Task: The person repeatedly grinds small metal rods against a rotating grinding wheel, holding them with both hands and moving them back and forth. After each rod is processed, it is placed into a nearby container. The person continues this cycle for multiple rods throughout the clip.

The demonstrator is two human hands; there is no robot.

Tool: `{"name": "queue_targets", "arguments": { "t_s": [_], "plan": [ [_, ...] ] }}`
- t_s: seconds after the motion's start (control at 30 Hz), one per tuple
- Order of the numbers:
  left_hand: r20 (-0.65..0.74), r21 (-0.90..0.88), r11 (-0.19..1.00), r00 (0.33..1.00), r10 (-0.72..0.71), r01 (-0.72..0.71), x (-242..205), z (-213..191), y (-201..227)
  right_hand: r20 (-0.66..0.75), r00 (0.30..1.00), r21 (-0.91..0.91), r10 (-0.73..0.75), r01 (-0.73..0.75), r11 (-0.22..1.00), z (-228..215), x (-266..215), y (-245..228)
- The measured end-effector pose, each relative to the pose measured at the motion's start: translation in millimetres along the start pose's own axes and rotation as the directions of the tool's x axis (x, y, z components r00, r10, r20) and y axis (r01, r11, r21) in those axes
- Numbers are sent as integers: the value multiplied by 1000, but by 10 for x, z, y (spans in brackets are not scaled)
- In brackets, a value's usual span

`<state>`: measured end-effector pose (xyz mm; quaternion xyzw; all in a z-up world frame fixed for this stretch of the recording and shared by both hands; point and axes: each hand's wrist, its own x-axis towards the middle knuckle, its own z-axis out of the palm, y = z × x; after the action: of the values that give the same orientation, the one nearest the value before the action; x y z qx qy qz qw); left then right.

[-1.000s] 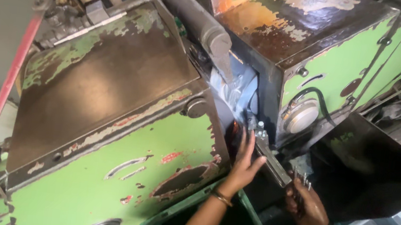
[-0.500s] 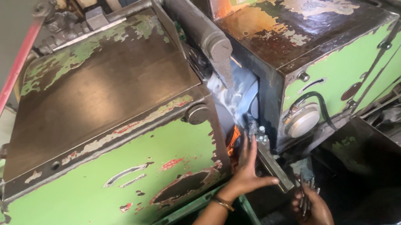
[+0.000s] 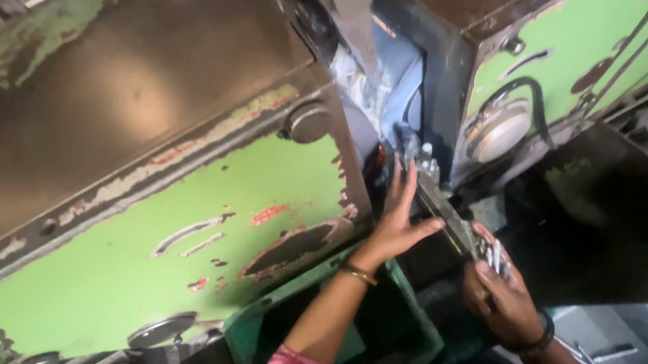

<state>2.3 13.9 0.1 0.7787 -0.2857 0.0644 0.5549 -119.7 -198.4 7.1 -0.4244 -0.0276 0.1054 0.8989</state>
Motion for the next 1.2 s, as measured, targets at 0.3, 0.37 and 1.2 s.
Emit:
{"name": "queue_targets", "arguments": {
  "t_s": [0.3,0.37,1.2],
  "plan": [
    [55,87,996,998,-12,7,37,31,-40,-228,967,-190,111,-156,969,190,81,-95],
    [3,74,997,1000,-9,9,5,34,-57,-228,968,-140,100,-134,981,160,95,-63],
    [-128,-17,1000,992,18,-20,-14,53,-10,-314,936,376,160,-32,926,-305,139,129]
  ]
}}
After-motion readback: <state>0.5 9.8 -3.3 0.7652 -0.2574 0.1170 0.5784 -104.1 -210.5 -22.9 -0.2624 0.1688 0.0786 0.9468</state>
